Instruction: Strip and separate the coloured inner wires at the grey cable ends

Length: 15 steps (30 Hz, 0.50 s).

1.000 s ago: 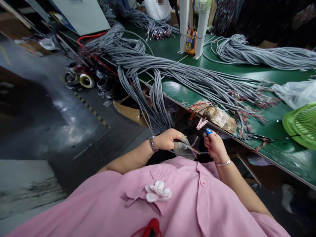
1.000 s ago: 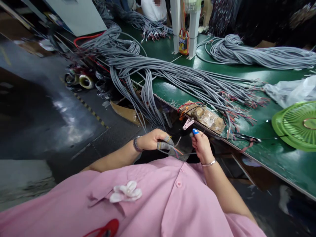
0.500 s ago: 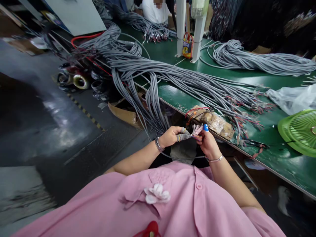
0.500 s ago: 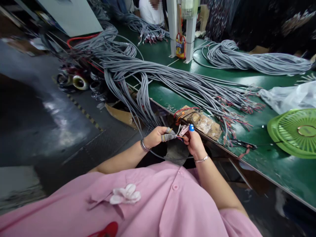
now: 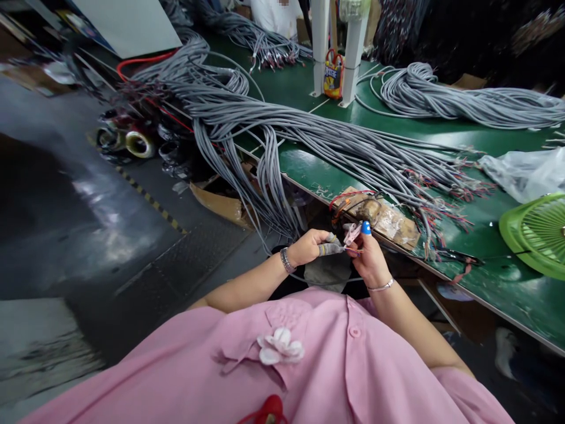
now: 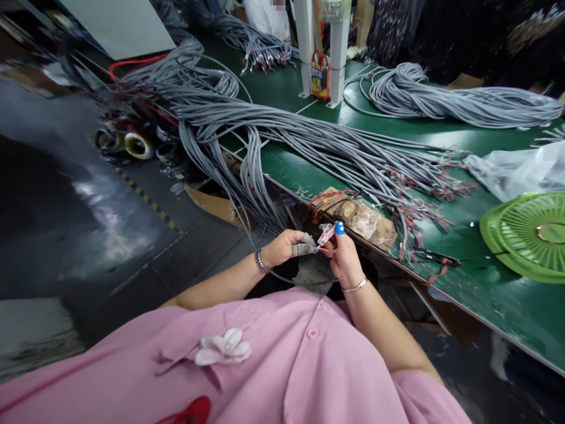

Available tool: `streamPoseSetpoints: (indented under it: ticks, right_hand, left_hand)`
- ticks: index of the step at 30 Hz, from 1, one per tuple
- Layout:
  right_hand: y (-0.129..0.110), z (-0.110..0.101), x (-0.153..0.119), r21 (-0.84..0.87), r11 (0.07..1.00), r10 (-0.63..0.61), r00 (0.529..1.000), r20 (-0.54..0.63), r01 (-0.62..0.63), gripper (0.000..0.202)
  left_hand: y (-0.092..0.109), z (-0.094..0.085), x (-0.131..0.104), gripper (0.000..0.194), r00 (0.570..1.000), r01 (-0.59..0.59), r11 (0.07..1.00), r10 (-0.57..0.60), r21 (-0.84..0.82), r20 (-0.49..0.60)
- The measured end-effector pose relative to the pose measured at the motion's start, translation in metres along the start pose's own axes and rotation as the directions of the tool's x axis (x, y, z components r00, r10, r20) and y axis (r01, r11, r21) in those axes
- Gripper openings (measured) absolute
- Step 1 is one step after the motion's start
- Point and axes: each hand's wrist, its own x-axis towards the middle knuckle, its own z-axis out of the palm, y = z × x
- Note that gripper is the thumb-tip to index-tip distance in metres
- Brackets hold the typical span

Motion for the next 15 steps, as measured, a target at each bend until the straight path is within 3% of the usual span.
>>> streamPoseSetpoints:
  ticks: [5, 11, 15]
  right_hand:
    - [0.007, -0.016, 0.000, -0.033, 0.997, 0.067, 0.997, 0.044, -0.065, 0.063]
    - [0.012, -0.032, -0.005, 0.012, 0.987, 0.160, 0.987, -0.008, -0.159, 0.053]
    - [0.010, -0.034, -0.007, 0.000, 0.990, 0.142, 0.990, -0.005, -0.142, 0.050]
  left_hand:
    - [0.004, 0.000, -0.014, 0.042, 1.000, 0.008, 1.000, -0.008, -0.010, 0.002]
    - [-0.001, 0.001, -0.044, 0.044, 0.997, 0.067, 0.998, -0.066, -0.016, 0.033]
    - [-0.011, -0.001, -0.058, 0.043, 0.999, 0.041, 0.998, -0.040, 0.038, -0.018]
